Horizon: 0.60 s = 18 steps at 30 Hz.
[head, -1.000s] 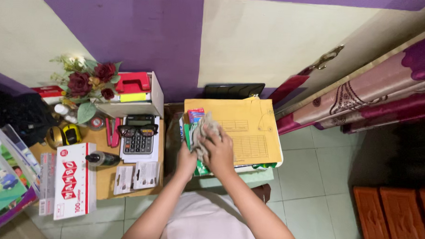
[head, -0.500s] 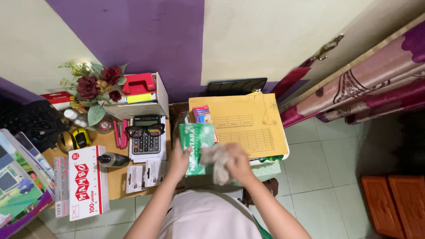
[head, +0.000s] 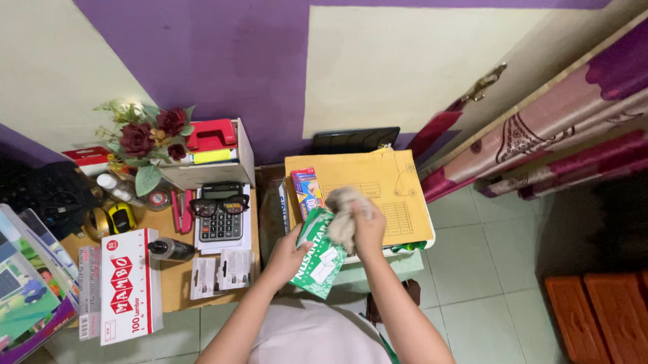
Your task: The person wipes the covers of several stationery items, including a yellow folder, a box of erasers, a box of pens, and a box of paper, using a cloth. The person then sits on the floor and wipes the covers of several books.
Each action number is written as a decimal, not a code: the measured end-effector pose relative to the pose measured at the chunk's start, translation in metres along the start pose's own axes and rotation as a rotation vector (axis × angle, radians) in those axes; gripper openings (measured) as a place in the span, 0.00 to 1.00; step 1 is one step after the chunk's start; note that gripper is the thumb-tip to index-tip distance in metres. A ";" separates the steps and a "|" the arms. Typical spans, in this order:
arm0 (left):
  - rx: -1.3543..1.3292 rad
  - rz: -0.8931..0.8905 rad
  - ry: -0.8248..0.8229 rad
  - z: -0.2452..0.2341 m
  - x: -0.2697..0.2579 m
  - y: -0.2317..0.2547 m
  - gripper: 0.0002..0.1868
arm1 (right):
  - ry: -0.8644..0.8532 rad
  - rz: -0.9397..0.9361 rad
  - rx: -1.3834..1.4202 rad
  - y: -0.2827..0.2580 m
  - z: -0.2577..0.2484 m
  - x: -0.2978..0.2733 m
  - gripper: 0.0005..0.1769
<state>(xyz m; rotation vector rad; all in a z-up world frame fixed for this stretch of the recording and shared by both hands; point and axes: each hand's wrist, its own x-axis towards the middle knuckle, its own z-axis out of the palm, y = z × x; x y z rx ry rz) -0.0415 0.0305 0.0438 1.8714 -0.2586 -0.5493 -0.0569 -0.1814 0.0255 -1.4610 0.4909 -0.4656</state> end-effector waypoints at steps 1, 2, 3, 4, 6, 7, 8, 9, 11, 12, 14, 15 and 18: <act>-0.091 -0.004 0.013 0.003 -0.001 -0.004 0.23 | 0.036 0.006 0.055 0.006 -0.001 -0.001 0.21; -0.182 -0.008 0.027 0.007 0.002 -0.009 0.23 | 0.071 0.013 0.109 0.009 -0.001 -0.004 0.22; -0.271 -0.017 0.039 0.010 0.004 -0.014 0.23 | 0.106 0.025 0.165 0.010 0.003 -0.010 0.24; -0.328 -0.050 0.047 0.012 0.009 -0.020 0.22 | 0.073 -0.011 0.154 0.008 0.007 -0.015 0.25; -0.445 -0.125 0.060 0.018 0.012 -0.030 0.20 | 0.010 -0.076 0.126 0.004 0.012 -0.029 0.30; -0.460 -0.115 0.092 0.019 0.010 -0.035 0.19 | -0.005 -0.030 0.114 0.001 0.014 -0.035 0.30; -0.474 -0.105 0.125 0.020 0.010 -0.038 0.18 | -0.019 0.017 0.103 -0.002 0.016 -0.038 0.31; -0.488 -0.089 0.153 0.020 0.012 -0.038 0.18 | -0.029 0.058 0.091 -0.004 0.017 -0.041 0.32; -0.466 -0.174 0.248 0.019 0.018 -0.036 0.15 | -0.061 0.070 0.039 -0.003 0.023 -0.057 0.32; -0.454 -0.216 0.295 0.017 0.021 -0.035 0.14 | -0.076 0.075 0.013 -0.001 0.024 -0.067 0.33; -0.438 -0.212 0.342 0.011 0.026 -0.032 0.14 | -0.129 -0.003 -0.027 0.003 0.024 -0.079 0.30; -0.428 -0.216 0.370 0.005 0.025 -0.033 0.14 | -0.158 -0.036 -0.045 0.006 0.023 -0.087 0.29; -0.468 -0.094 0.435 -0.009 0.032 -0.040 0.17 | -0.244 -0.177 -0.301 0.015 0.012 -0.103 0.24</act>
